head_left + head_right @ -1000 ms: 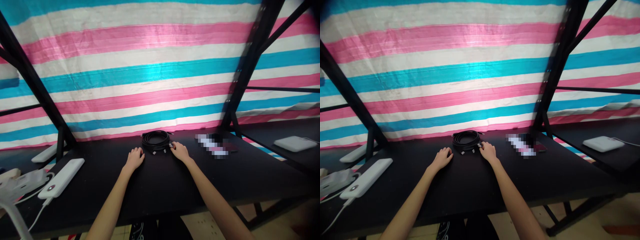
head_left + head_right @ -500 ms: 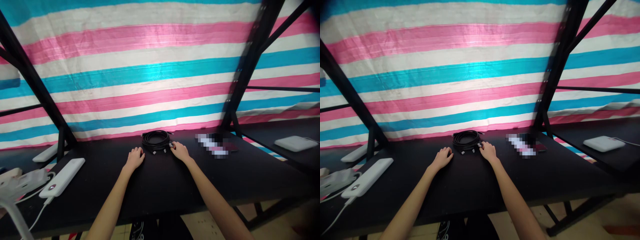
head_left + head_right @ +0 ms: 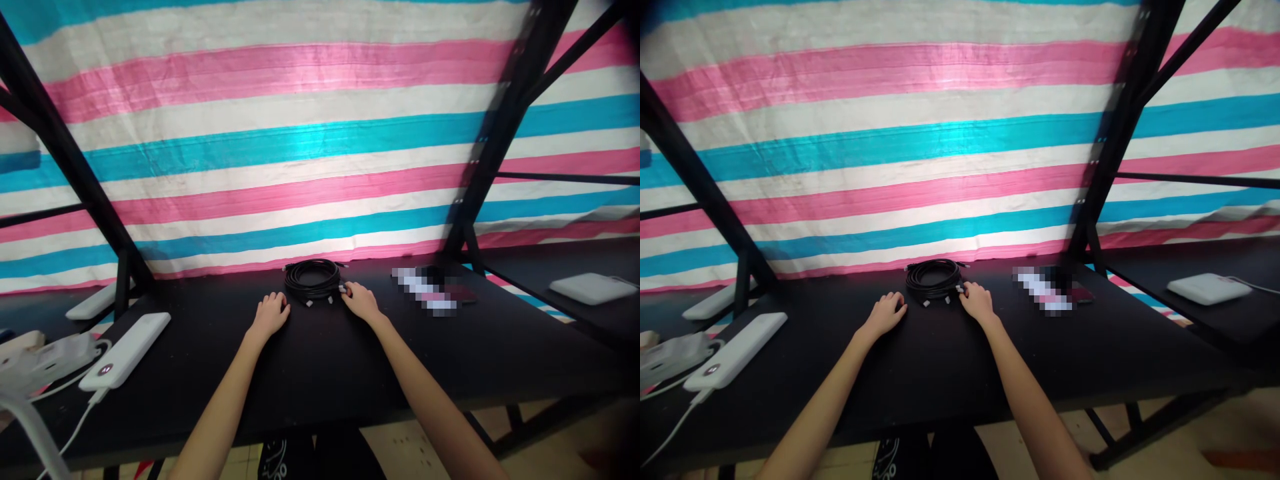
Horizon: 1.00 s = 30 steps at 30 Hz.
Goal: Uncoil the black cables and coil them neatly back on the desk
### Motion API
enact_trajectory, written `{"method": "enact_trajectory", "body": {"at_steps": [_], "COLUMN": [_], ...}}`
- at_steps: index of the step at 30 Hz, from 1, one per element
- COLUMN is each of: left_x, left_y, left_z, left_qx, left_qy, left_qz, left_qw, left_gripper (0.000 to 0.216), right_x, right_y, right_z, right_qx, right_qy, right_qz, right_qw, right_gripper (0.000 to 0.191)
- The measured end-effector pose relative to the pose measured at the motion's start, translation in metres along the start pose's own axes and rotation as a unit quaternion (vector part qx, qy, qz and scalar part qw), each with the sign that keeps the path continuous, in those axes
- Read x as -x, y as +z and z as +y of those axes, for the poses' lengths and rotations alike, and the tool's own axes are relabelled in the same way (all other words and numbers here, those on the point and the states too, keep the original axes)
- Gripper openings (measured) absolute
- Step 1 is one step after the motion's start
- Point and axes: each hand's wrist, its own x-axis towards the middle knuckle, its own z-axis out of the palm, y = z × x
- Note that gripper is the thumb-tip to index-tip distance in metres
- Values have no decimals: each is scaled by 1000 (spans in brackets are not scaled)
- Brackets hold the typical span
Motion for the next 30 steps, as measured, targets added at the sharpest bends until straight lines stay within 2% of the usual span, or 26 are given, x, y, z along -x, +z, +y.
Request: {"method": "enact_trajectory", "body": {"at_steps": [30], "left_x": [2], "left_y": [0], "left_z": [0], "left_qx": [6], "left_qy": [5], "left_qz": [8], "left_qw": [1000], "left_gripper": [17], "right_x": [-3], "right_y": [3], "right_z": [2], "right_qx": [7], "right_qy": [3], "right_qz": [-3], "right_qw": [1000], "right_gripper": [26]}}
